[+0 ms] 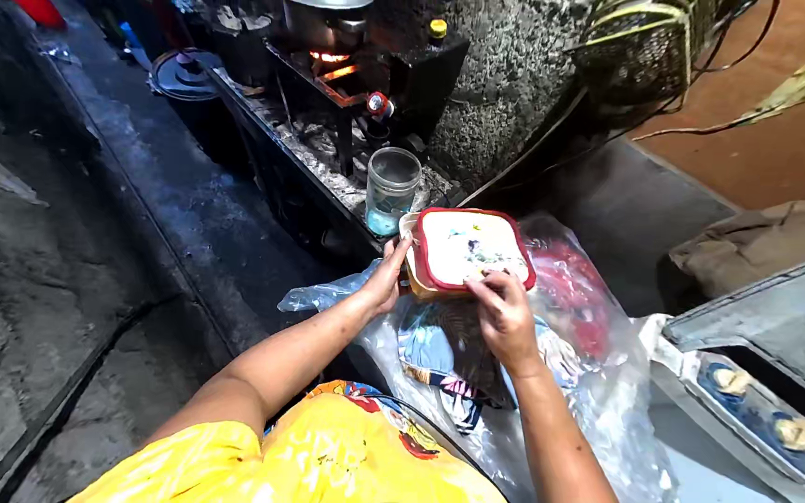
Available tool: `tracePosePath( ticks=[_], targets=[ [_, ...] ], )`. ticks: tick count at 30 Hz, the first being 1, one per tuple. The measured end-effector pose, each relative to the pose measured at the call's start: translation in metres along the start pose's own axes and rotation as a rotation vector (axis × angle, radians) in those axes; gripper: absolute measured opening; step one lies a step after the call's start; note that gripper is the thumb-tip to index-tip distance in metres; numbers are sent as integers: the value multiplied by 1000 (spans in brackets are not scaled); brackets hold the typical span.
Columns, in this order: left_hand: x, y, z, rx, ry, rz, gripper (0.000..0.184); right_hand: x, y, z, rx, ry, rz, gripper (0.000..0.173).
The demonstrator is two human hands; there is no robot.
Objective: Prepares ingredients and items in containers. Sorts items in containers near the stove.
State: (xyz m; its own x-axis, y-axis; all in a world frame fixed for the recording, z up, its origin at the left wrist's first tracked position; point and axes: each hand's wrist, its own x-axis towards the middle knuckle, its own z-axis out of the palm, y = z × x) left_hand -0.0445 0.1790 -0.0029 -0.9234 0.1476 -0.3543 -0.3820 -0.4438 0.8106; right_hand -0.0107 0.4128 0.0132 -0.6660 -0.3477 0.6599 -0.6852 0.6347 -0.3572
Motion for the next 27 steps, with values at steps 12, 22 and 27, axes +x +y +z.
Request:
tracePosePath(
  ticks=[12,22,27],
  targets=[
    [-1,-1,2,-53,26,5,82,15,8,2,112,-131,-92,30],
    [-41,3,10,29,-135,238,89,-22,13,-36,990,16,985,75],
    [-45,10,12,71,-258,299,87,-38,4,-48,1026,35,950,74]
  ],
)
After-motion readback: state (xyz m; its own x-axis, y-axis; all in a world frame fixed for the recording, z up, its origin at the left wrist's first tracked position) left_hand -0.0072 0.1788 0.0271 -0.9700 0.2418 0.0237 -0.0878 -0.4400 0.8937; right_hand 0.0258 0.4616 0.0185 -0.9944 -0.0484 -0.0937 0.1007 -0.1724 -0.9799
